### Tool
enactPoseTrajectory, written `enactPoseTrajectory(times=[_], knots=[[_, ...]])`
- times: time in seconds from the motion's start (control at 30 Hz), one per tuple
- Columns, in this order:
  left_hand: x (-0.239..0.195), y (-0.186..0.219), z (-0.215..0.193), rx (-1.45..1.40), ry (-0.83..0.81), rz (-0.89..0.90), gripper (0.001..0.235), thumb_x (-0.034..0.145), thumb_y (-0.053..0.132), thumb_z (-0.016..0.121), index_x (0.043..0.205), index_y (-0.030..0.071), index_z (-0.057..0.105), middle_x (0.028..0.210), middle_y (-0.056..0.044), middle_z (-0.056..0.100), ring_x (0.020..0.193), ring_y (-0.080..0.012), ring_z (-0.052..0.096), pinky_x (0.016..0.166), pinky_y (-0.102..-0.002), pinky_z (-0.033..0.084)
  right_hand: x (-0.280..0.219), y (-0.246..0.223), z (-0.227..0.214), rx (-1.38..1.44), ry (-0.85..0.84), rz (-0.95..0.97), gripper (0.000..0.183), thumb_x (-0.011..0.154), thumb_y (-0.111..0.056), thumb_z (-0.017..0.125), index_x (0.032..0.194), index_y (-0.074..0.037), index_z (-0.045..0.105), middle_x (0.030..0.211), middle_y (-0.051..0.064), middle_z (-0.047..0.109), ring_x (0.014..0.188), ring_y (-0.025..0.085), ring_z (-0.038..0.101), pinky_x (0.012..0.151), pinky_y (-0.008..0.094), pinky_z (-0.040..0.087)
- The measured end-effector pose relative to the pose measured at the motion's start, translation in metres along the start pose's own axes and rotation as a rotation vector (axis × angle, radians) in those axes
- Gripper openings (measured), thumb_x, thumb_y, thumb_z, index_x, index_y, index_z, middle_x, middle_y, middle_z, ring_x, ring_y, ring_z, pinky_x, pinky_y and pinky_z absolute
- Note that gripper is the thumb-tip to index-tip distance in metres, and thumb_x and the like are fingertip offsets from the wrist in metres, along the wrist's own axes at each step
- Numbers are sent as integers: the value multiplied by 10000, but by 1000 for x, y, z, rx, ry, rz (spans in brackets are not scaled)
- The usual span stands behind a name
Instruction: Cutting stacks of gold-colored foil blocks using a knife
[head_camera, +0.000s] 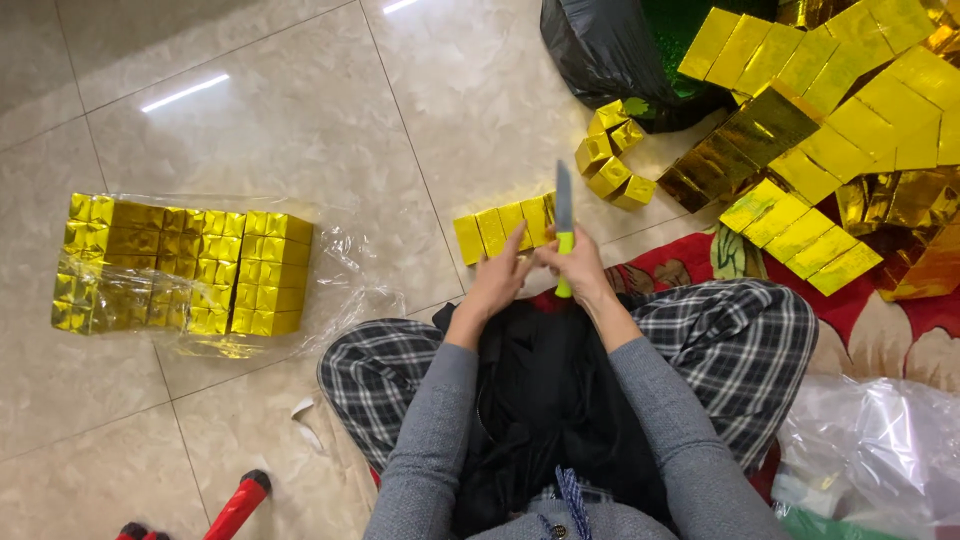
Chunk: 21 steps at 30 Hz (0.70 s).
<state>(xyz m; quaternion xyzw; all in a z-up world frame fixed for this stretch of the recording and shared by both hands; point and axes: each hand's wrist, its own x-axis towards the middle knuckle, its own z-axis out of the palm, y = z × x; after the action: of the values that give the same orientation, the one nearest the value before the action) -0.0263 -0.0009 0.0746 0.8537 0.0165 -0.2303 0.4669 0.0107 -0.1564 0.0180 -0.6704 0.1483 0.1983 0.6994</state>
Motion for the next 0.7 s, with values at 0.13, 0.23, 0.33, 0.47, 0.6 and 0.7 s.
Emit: enactPoseTrajectory(times=[0.13,0.23,0.33,0.47,0.6,0.7], knots=[[34,-69,-12,250,127,-45,508,982,242,526,1472,200,398,1130,-180,700,1151,-423,594,1116,-674,114,40,2,-22,-25,200,-70,350,773,-50,754,1034,-61,520,729,44,610,495,114,578,377,236,431],[33,-78,-32,400,331,-143,318,954,356,587,1244,227,611,918,-75,735,1085,-314,632,1102,-655,155,81,25,-43,-109,372,-273,354,776,35,741,1059,-35,542,750,56,627,580,124,630,465,206,479],[41,-95,-29,489,427,-264,255,926,436,610,1092,253,673,855,-21,736,1055,-263,635,1099,-657,137,95,34,-41,-179,459,-303,376,752,53,753,1069,-32,570,789,78,657,649,156,658,553,252,532],[54,-120,-22,492,464,-419,295,913,415,633,1104,200,701,870,-89,729,1033,-293,634,1087,-660,111,96,35,-34,-352,516,-284,296,742,7,751,983,-78,602,724,92,662,594,213,661,522,314,527],[70,-144,-16,413,363,-531,282,897,408,646,1050,182,717,931,-121,723,1055,-341,634,1064,-668,164,111,56,-40,-405,421,-232,236,774,-26,732,966,-74,603,778,114,658,736,221,671,642,339,524],[66,-136,-21,337,334,-542,280,886,415,663,1035,183,711,954,-134,720,1079,-364,635,1059,-656,202,106,58,-35,-459,346,-154,227,819,-88,731,1022,-83,630,876,87,691,838,213,682,723,329,536]])
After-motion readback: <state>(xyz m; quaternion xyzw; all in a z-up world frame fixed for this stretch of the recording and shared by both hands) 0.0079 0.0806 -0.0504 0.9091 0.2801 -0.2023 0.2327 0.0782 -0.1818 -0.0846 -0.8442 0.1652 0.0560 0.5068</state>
